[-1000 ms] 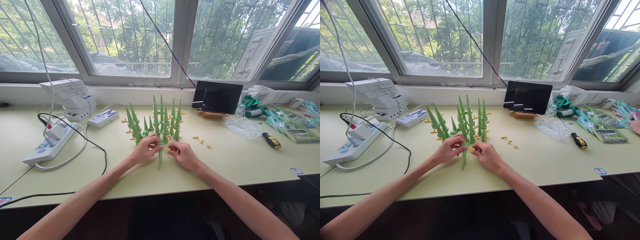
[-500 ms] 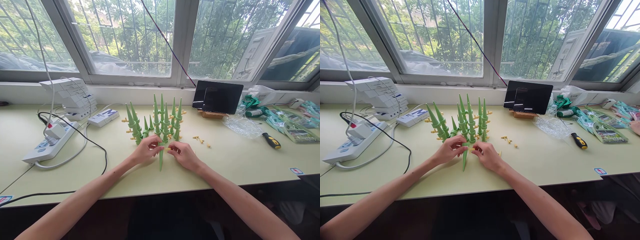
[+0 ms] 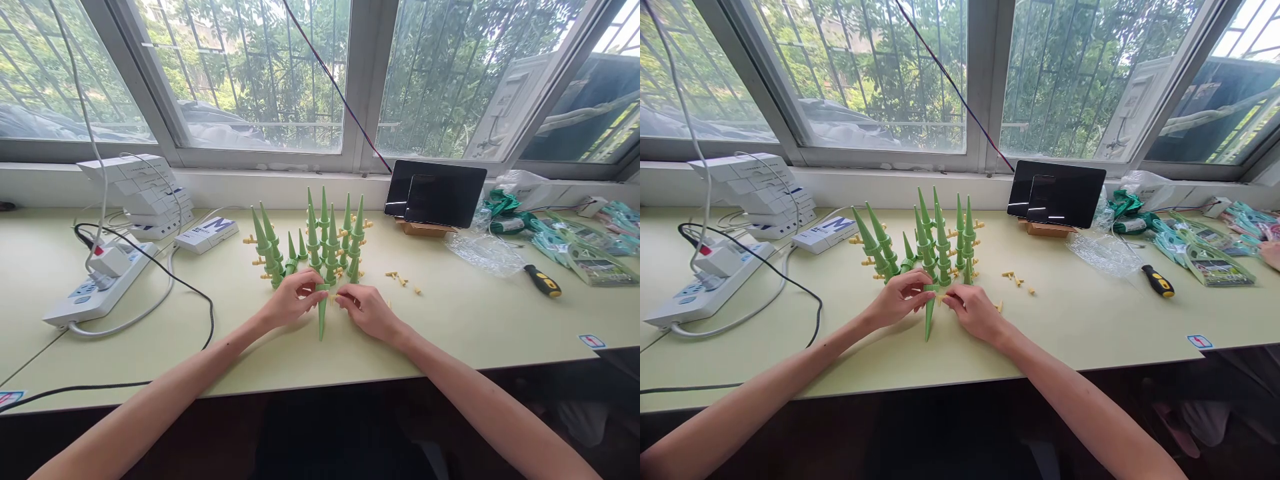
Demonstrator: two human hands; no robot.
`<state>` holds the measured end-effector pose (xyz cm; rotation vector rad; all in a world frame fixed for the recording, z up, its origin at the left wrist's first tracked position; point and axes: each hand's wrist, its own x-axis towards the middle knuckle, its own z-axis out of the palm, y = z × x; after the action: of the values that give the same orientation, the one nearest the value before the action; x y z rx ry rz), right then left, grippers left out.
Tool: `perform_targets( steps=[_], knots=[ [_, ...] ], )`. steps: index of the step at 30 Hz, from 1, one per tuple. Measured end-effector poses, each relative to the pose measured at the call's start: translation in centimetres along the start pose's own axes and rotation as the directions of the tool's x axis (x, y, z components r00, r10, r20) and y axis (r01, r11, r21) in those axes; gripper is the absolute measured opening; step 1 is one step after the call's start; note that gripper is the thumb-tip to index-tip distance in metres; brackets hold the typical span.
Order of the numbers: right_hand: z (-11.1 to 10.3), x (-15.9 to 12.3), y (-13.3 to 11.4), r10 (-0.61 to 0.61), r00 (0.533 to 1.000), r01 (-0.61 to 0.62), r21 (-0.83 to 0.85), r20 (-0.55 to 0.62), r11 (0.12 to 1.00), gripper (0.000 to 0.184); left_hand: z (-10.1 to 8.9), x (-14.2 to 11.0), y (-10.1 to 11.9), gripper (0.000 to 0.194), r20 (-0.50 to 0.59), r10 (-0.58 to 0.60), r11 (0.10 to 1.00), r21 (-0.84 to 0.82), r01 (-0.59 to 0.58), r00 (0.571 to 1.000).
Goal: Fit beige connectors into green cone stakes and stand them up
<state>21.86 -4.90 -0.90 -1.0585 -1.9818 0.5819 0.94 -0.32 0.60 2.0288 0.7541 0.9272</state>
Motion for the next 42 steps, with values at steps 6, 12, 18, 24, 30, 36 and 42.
perform_targets(
  steps=[6,12,18,24,30,36,42],
  knots=[
    [0.0,0.04,0.03,-0.018,1.0,0.019,0.005,-0.019,1.0,0.01,-0.06,0.05,0.14,0.016,0.004,-0.003,1.0,0.001,0.003,1.0],
    [-0.09,-0.05,-0.06,-0.031,0.999,0.032,0.023,-0.042,0.999,0.005,-0.08,0.04,0.28,0.017,0.008,-0.008,1.0,0.005,0.008,1.0],
    [-0.15,-0.11,-0.24,-0.037,0.997,0.04,0.049,-0.061,0.998,0.004,-0.08,0.06,0.34,0.018,0.011,-0.012,1.0,0.018,0.012,1.0],
    [-0.22,-0.11,-0.32,-0.011,0.997,0.018,0.099,-0.072,0.995,0.005,-0.12,0.02,0.24,0.018,0.006,-0.017,1.0,0.017,0.017,1.0],
    [-0.12,-0.02,-0.28,0.026,0.997,-0.017,0.12,-0.069,0.993,0.007,-0.08,-0.01,0.22,0.019,0.01,-0.013,1.0,0.002,0.013,1.0],
    [-0.17,0.05,-0.41,0.085,0.996,-0.083,0.118,-0.013,0.99,0.013,0.03,-0.06,0.23,0.019,0.017,-0.017,0.999,-0.029,0.017,1.0],
    [-0.13,0.07,-0.25,0.083,0.996,-0.085,0.085,0.026,0.993,0.028,0.04,-0.16,0.01,0.019,0.023,-0.02,0.998,-0.06,0.021,1.0]
  ],
)
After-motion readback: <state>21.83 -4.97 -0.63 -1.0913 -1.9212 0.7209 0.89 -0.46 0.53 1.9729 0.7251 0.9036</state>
